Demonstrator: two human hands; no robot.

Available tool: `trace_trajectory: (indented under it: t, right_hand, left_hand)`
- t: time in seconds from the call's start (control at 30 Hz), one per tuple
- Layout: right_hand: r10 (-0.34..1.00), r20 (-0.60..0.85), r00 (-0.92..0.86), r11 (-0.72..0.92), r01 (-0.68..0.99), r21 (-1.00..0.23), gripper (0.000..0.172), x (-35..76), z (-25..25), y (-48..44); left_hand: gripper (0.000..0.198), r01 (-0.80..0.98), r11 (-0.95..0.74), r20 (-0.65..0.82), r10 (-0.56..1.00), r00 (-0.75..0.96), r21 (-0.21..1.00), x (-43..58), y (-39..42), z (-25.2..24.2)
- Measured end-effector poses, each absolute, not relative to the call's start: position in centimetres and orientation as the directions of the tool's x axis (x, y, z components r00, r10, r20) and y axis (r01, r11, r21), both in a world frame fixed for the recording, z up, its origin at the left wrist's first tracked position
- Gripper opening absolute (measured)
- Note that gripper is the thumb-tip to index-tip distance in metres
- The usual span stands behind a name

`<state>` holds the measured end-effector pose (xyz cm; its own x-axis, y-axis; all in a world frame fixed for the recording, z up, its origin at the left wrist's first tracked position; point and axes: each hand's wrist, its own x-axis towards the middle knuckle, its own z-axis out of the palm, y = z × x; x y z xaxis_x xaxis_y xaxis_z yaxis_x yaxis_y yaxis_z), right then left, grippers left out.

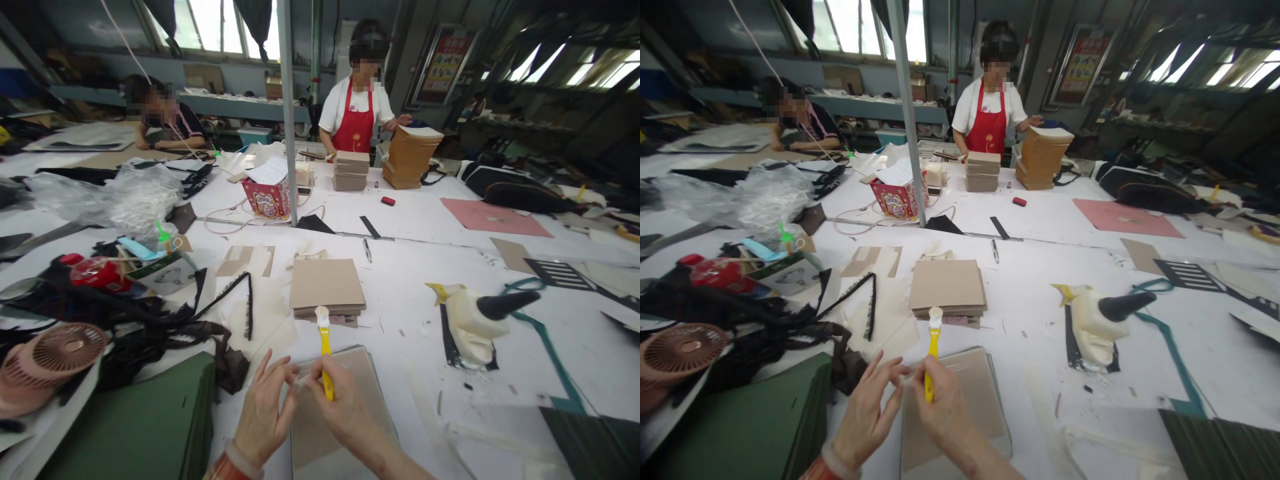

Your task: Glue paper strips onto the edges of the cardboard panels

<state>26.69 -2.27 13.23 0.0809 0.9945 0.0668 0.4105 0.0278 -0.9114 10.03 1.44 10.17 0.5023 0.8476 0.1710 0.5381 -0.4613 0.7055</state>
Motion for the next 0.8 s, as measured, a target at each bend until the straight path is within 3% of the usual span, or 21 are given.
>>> trace_trajectory:
  t: [0.13, 0.23, 0.37, 0.53, 0.67, 0.8]
  right_hand:
    - [0.996, 0.015, 0.087, -0.017, 0.354, -0.935, 0.008, 27.6, 12.6, -5.8]
    - [0.972, -0.049, 0.228, -0.127, 0.339, -0.932, 0.01, 29.8, 11.7, -8.0]
    - [0.901, -0.085, 0.426, -0.262, 0.378, -0.888, 0.013, 33.5, 9.4, -8.2]
    - [0.877, -0.057, 0.478, -0.31, 0.471, -0.826, 0.01, 36.3, 5.5, -6.2]
    - [0.888, 0.011, 0.46, -0.287, 0.573, -0.767, 0.007, 36.7, 3.2, -4.3]
    - [0.901, 0.1, 0.422, -0.242, 0.681, -0.691, 0.003, 37.0, 2.0, -2.7]
  left_hand:
    - [0.043, 0.288, -0.063, -0.117, 0.814, 0.568, 0.956, 11.3, -0.7, 10.3]
    - [0.033, 0.269, 0.147, -0.294, 0.691, 0.66, 0.952, 11.9, -1.0, 9.3]
    - [0.036, 0.315, 0.303, -0.436, 0.667, 0.604, 0.899, 11.3, -0.1, 6.7]
    - [0.042, 0.415, 0.346, -0.52, 0.728, 0.447, 0.842, 10.1, 1.3, 3.1]
    - [0.042, 0.51, 0.29, -0.487, 0.817, 0.309, 0.81, 10.5, 2.3, 1.2]
    - [0.041, 0.694, 0.2, -0.425, 0.89, 0.168, 0.692, 11.5, 3.1, 0.7]
